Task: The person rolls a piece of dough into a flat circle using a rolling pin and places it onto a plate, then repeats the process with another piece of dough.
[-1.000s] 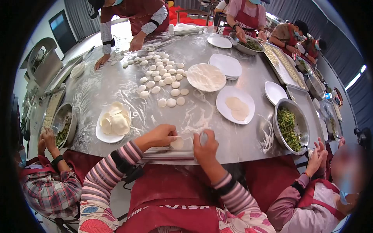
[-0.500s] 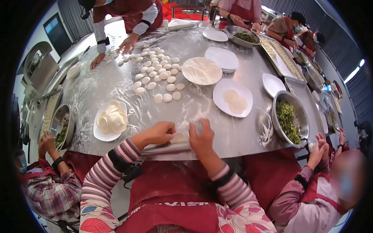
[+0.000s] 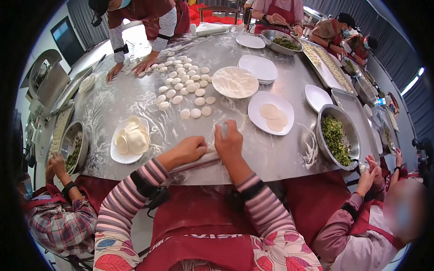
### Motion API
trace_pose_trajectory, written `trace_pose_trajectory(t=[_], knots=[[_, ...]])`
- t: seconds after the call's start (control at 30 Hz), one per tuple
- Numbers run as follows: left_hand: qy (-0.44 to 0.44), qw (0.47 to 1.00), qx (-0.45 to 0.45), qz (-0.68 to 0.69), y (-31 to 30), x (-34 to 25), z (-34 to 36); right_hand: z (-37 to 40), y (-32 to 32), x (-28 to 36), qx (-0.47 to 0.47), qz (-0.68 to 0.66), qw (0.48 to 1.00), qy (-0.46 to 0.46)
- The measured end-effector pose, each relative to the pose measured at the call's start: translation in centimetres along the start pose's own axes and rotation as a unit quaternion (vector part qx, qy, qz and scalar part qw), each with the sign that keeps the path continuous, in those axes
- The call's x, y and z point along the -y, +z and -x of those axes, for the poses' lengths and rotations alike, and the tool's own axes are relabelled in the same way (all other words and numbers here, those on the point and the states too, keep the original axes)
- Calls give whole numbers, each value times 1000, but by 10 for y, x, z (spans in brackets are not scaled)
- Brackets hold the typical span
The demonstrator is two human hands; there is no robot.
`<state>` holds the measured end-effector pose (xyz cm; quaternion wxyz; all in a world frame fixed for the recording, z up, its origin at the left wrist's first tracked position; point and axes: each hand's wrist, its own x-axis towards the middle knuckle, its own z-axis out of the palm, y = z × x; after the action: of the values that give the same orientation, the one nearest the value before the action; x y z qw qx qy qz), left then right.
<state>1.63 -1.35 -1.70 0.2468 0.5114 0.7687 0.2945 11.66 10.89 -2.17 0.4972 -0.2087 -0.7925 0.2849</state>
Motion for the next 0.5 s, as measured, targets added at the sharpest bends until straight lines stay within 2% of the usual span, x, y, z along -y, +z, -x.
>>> trace_pose_trajectory(t=[0.1,0.17,0.2,0.27,0.3,0.33,0.43,0.47,0.5], knots=[[22,1000,-3,-18,0,1,-8,6,-4,-2,1,3,1000,4],[-39,997,56,23,-9,-10,5,34,-31,2,12,-8,1000,26],[-39,998,54,24,-7,-7,8,40,-40,5,18,-20,998,54],[-116,985,50,117,-1,-4,14,38,-41,7,14,-22,999,41],[-49,998,19,42,4,-4,16,41,-43,8,8,-20,999,35],[-48,998,30,40,8,-5,15,30,-33,8,-2,3,1000,18],[15,998,-63,4,13,-3,-4,10,-7,-2,-20,9,1000,-8],[17,998,-63,2,14,1,-5,10,-7,-2,-14,11,1000,-1],[-6,1000,-5,16,7,-4,-6,6,-5,-2,-6,13,1000,2]])
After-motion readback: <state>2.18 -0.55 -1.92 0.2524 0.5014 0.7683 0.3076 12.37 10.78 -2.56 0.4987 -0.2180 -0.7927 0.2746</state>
